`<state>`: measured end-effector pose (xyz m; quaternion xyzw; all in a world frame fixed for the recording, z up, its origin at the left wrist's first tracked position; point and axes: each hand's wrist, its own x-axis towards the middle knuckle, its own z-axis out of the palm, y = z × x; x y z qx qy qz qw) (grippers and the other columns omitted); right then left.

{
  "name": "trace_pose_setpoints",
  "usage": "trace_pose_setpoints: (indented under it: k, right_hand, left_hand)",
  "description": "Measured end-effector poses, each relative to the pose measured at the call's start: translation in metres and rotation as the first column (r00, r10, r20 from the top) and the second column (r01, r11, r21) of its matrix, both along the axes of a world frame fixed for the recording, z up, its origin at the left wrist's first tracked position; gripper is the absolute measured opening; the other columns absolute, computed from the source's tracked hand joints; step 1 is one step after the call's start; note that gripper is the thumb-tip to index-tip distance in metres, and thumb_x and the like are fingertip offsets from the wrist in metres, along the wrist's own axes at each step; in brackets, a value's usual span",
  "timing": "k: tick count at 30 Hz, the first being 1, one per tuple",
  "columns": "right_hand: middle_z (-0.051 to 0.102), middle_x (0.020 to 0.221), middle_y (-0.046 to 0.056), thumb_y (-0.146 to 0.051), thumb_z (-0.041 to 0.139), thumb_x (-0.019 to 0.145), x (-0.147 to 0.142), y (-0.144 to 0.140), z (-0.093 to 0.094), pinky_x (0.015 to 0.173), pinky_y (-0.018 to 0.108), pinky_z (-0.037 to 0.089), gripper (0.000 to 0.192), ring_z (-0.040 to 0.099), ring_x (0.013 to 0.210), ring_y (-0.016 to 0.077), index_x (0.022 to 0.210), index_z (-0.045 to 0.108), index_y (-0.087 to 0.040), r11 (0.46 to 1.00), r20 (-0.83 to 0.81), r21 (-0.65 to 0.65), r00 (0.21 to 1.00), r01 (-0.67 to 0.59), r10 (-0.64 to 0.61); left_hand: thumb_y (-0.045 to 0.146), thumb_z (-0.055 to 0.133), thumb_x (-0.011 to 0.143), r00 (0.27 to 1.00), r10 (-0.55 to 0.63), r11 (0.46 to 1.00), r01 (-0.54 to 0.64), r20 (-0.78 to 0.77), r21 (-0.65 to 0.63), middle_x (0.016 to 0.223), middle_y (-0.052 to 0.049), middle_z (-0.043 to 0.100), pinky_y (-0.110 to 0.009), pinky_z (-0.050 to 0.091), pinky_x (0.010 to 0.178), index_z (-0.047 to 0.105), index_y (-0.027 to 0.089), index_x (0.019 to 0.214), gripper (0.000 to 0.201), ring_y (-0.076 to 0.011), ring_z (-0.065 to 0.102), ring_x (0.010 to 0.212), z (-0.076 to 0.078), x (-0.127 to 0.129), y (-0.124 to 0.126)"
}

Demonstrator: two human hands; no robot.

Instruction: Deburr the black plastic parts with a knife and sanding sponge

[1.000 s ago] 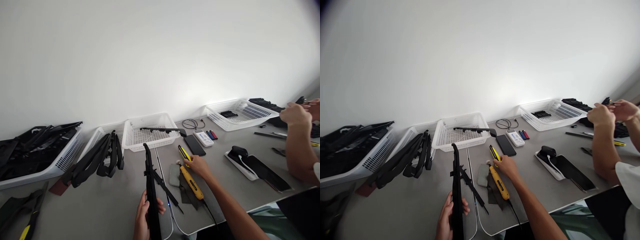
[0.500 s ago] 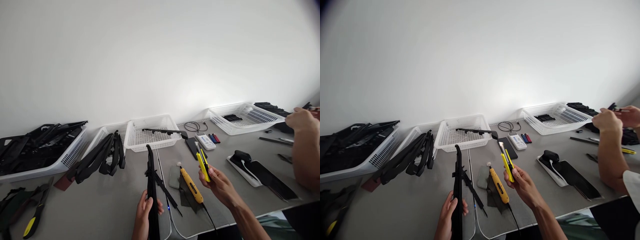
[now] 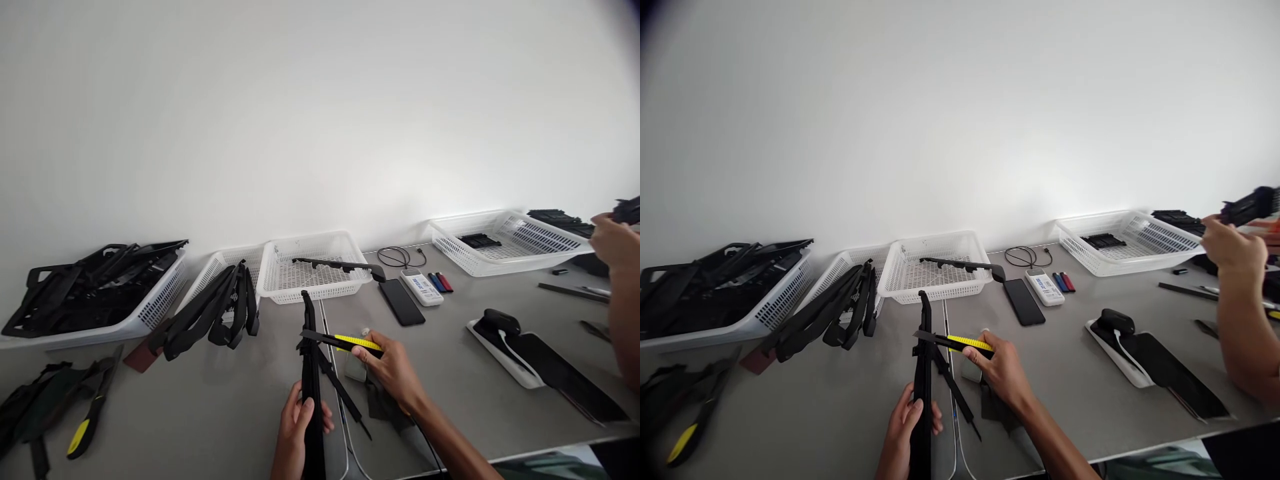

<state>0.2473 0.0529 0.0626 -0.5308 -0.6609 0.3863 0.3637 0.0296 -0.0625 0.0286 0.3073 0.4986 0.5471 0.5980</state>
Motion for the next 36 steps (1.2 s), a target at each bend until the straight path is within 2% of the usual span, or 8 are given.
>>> trace_pose_setpoints:
  k: [6, 11, 12, 15, 20, 23, 27, 36]
  right_hand:
    - [0.047, 0.065, -0.004, -0.072, 0.062, 0.093, 0.006, 0.02, 0.005, 0.057, 0.026, 0.03, 0.055, 0.041, 0.062, 0.0146, 0.075, 0.052, -0.021, 0.988, 0.052, -0.004, 0.987, -0.153, 0.153]
    - [0.044, 0.064, -0.004, -0.072, 0.062, 0.093, 0.013, 0.046, 0.009, 0.055, 0.026, 0.026, 0.056, 0.038, 0.06, 0.0136, 0.073, 0.053, -0.021, 0.962, 0.108, 0.074, 0.961, -0.264, 0.256]
    - [0.044, 0.064, -0.005, -0.071, 0.063, 0.093, 0.014, 0.052, 0.009, 0.055, 0.026, 0.026, 0.055, 0.038, 0.059, 0.0134, 0.074, 0.053, -0.02, 0.953, 0.12, 0.09, 0.953, -0.288, 0.277]
    - [0.045, 0.063, -0.005, -0.067, 0.064, 0.095, 0.012, 0.069, 0.011, 0.055, 0.026, 0.025, 0.051, 0.039, 0.058, 0.0129, 0.077, 0.055, -0.02, 0.926, 0.156, 0.146, 0.933, -0.347, 0.325]
    - [0.05, 0.062, -0.003, -0.064, 0.061, 0.098, 0.004, 0.089, 0.006, 0.054, 0.027, 0.029, 0.05, 0.045, 0.056, 0.0139, 0.075, 0.056, -0.02, 0.887, 0.252, 0.228, 0.904, -0.401, 0.344]
    - [0.063, 0.065, 0.0, -0.063, 0.059, 0.099, 0.006, 0.088, -0.008, 0.058, 0.027, 0.041, 0.047, 0.058, 0.06, 0.0178, 0.079, 0.063, -0.02, 0.89, 0.269, 0.272, 0.917, -0.365, 0.293]
    - [0.073, 0.074, 0.003, -0.059, 0.064, 0.098, 0.015, 0.091, -0.031, 0.06, 0.025, 0.052, 0.038, 0.068, 0.064, 0.0209, 0.09, 0.071, -0.022, 0.882, 0.225, 0.218, 0.901, -0.418, 0.371]
    - [0.072, 0.068, 0.002, -0.06, 0.06, 0.098, 0.015, 0.082, -0.032, 0.055, 0.024, 0.052, 0.042, 0.068, 0.058, 0.0197, 0.084, 0.07, -0.022, 0.864, 0.197, 0.288, 0.909, -0.413, 0.368]
  left_hand:
    - [0.059, 0.07, 0.094, 1.0, -0.012, 1.0, 0.012, 0.027, -0.008, 0.083, -0.007, 0.077, -0.033, 0.054, 0.068, 0.064, 0.019, 0.122, 0.049, -0.022, 0.073, 0.071, -0.012, -0.004, 0.002]
    - [0.066, 0.08, 0.081, 0.986, -0.108, 0.994, 0.104, 0.128, 0.041, 0.081, -0.01, 0.08, -0.036, 0.054, 0.064, 0.038, 0.02, 0.157, 0.098, -0.0279, 0.075, 0.067, -0.021, -0.012, 0.008]
    - [0.064, 0.077, 0.085, 0.983, -0.102, 0.995, 0.097, 0.15, 0.038, 0.084, -0.011, 0.081, -0.037, 0.055, 0.066, 0.036, 0.021, 0.158, 0.094, -0.0279, 0.076, 0.069, -0.02, -0.014, 0.013]
    - [0.063, 0.068, 0.093, 0.977, -0.105, 0.994, 0.1, 0.185, 0.037, 0.082, -0.009, 0.079, -0.033, 0.054, 0.066, 0.052, 0.021, 0.141, 0.066, -0.0234, 0.073, 0.066, -0.012, -0.015, 0.037]
    - [0.064, 0.069, 0.091, 1.0, -0.014, 0.997, 0.014, 0.001, 0.074, 0.057, 0.002, 0.063, -0.027, 0.044, 0.051, 0.064, 0.016, 0.128, 0.06, -0.0161, 0.054, 0.049, -0.005, -0.01, 0.095]
    - [0.065, 0.075, 0.084, 0.991, 0.1, 0.972, -0.08, -0.084, 0.223, 0.085, -0.005, 0.072, -0.027, 0.048, 0.068, 0.072, 0.017, 0.116, 0.058, -0.0189, 0.062, 0.075, -0.008, -0.008, 0.113]
    - [0.078, 0.078, 0.069, 0.987, 0.073, 0.961, -0.031, -0.145, 0.274, 0.07, -0.002, 0.057, -0.028, 0.038, 0.065, 0.071, 0.013, 0.08, 0.067, -0.0154, 0.047, 0.068, -0.013, -0.01, 0.121]
    - [0.082, 0.067, 0.079, 0.975, -0.042, 0.953, 0.106, -0.219, 0.285, 0.064, 0.005, 0.032, -0.029, 0.02, 0.058, 0.05, 0.019, 0.063, 0.068, -0.0108, 0.027, 0.062, -0.009, -0.011, 0.116]
